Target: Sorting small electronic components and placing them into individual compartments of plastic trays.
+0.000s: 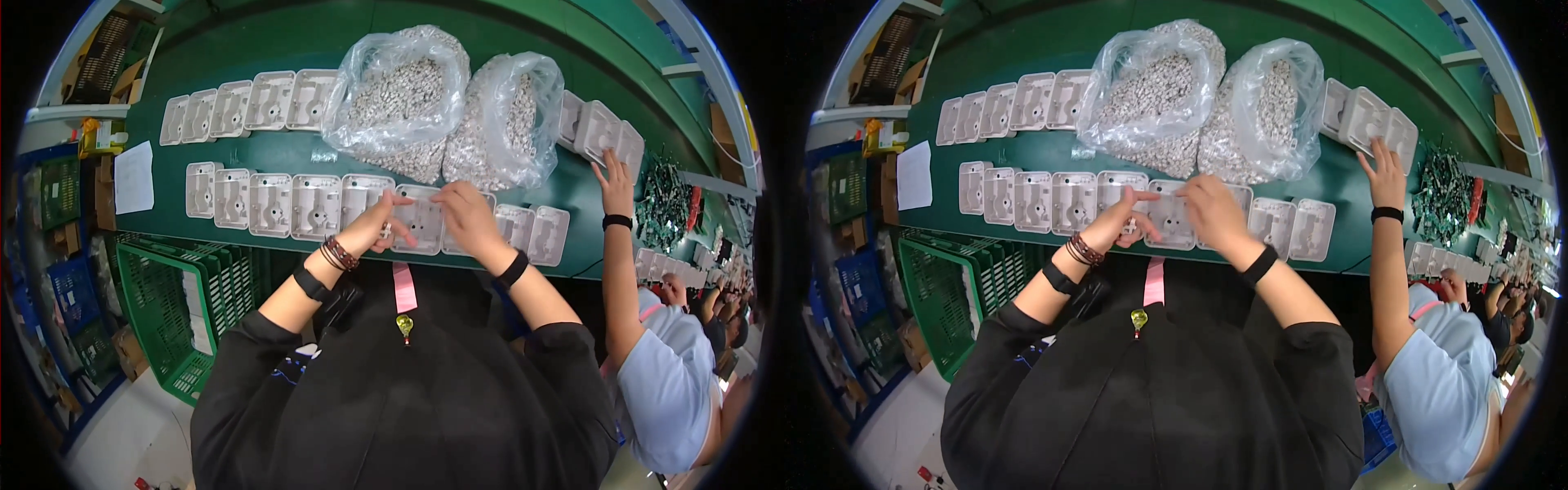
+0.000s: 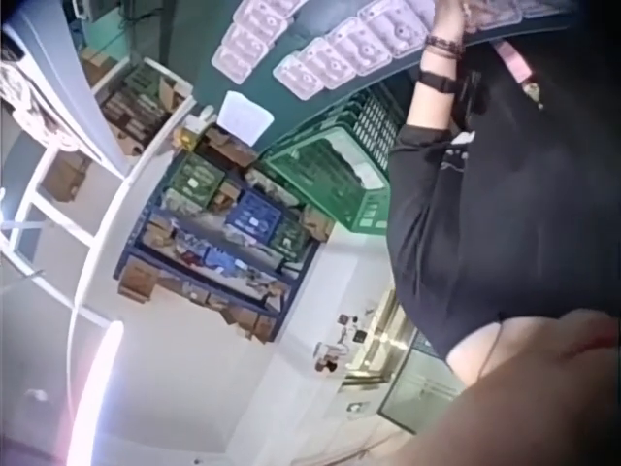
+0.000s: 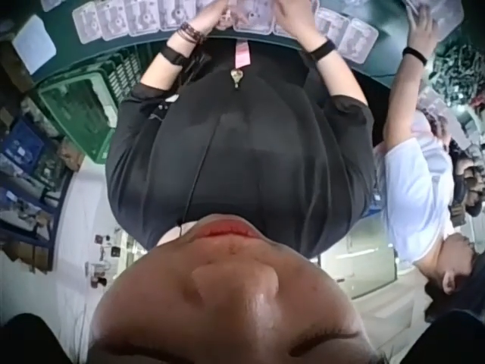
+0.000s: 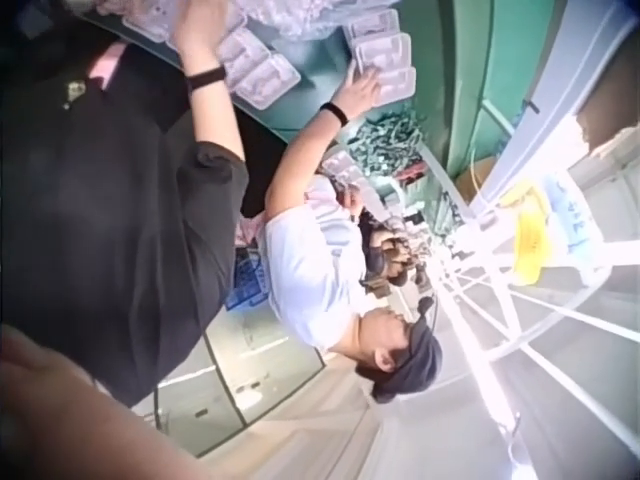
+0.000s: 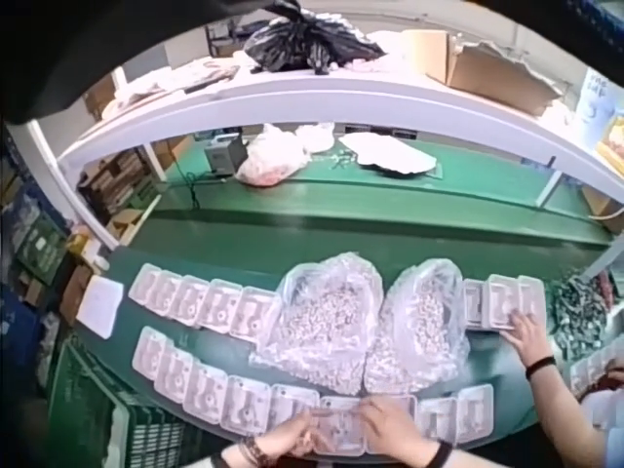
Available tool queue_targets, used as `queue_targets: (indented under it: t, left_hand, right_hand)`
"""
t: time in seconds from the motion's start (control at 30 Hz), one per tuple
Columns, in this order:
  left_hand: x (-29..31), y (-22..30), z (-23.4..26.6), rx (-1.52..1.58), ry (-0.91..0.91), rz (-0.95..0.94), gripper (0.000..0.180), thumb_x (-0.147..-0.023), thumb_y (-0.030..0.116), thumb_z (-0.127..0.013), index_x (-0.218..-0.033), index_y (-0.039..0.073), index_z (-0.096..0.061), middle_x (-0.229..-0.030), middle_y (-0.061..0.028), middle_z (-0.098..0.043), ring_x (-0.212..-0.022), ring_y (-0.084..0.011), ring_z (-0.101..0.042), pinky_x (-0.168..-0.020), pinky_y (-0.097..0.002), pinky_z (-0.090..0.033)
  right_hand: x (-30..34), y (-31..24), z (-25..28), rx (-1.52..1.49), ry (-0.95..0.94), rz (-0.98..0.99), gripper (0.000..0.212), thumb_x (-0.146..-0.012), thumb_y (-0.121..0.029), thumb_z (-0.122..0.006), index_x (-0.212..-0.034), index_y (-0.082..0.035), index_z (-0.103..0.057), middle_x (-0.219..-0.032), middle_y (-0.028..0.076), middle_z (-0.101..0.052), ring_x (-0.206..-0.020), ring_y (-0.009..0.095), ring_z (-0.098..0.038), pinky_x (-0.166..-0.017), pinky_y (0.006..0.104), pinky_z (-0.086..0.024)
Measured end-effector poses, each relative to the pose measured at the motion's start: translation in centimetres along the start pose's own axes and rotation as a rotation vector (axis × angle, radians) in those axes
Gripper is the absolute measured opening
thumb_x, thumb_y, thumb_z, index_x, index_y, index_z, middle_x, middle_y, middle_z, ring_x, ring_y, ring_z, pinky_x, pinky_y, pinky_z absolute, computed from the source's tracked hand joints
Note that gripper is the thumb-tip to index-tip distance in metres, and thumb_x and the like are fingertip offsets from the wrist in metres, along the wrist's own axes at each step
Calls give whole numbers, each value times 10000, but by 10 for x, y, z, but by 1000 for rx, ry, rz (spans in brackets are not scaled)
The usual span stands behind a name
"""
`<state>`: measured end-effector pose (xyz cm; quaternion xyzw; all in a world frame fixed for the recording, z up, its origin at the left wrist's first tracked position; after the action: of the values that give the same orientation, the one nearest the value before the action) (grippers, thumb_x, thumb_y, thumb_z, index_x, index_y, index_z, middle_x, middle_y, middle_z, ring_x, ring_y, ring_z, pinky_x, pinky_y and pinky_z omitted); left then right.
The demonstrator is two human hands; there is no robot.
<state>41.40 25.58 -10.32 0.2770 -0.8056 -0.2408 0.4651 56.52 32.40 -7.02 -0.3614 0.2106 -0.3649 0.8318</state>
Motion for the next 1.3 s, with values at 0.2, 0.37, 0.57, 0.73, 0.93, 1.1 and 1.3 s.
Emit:
queue_targets:
  t: [0.2,0.37,0.57,0.73,0.93,1.1,1.3]
  left_hand:
    - [13,-2,19,55,-5,98,743,-822,656,-127,-1215,81,-386,-688,-2,-509,-425,-61,-312,-381,-185,-220]
    - [31,-14,47,-123,-13,106,726,-822,662,-150,-1146,82,-442,-693,13,-492,-432,-45,-314,-375,-178,-219]
    - [47,-22,74,-135,12,144,668,-843,636,-152,-1034,94,-492,-664,21,-476,-460,-28,-341,-391,-161,-238]
    - [48,-11,73,-175,-29,108,488,-892,510,-271,-926,90,-515,-687,19,-522,-493,-30,-368,-431,-160,-285]
    - [33,-11,35,-299,-126,-181,154,-895,225,-458,-896,82,-515,-654,41,-497,-500,-20,-373,-436,-155,-288]
    - [18,-16,24,-290,-146,-78,101,-878,161,-479,-869,69,-521,-648,44,-506,-491,-19,-371,-435,-155,-288]
    - [0,-26,20,-201,-102,-26,151,-862,205,-508,-833,61,-541,-644,25,-548,-474,-60,-421,-437,-201,-335]
  right_hand:
    - [-11,-79,-51,-5,122,-25,163,-664,-76,-593,-824,-60,-572,-829,90,-530,-813,295,-495,-692,386,-392]
    - [-14,-81,-91,-218,112,-158,160,-647,-113,-623,-773,-54,-545,-803,84,-525,-795,293,-494,-689,392,-389]
    - [-21,-102,-111,-374,159,-241,174,-654,-107,-633,-770,-45,-519,-778,92,-520,-756,291,-517,-650,387,-411]
    - [-11,-89,-90,-498,197,-372,153,-706,-68,-615,-813,-29,-512,-790,101,-509,-725,265,-543,-622,321,-439]
    - [9,-74,-70,-226,74,-304,137,-710,-32,-604,-804,-17,-507,-787,94,-505,-684,265,-557,-598,315,-453]
    - [17,-55,-56,-359,18,-250,130,-708,-39,-609,-796,-16,-516,-789,95,-505,-682,272,-553,-579,327,-447]
    - [11,-42,-41,-284,-76,-193,109,-717,-8,-598,-797,-28,-527,-772,81,-509,-697,239,-538,-574,303,-428]
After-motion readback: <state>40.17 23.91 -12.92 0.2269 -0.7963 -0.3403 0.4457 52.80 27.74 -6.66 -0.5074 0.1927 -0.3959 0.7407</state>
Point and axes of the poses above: each hand's wrist, its own x-axis away from the middle knuckle, its own z-axis out of the back of the hand, y = z × x, the point moved 5 cm from there along -x, towards the middle knuckle
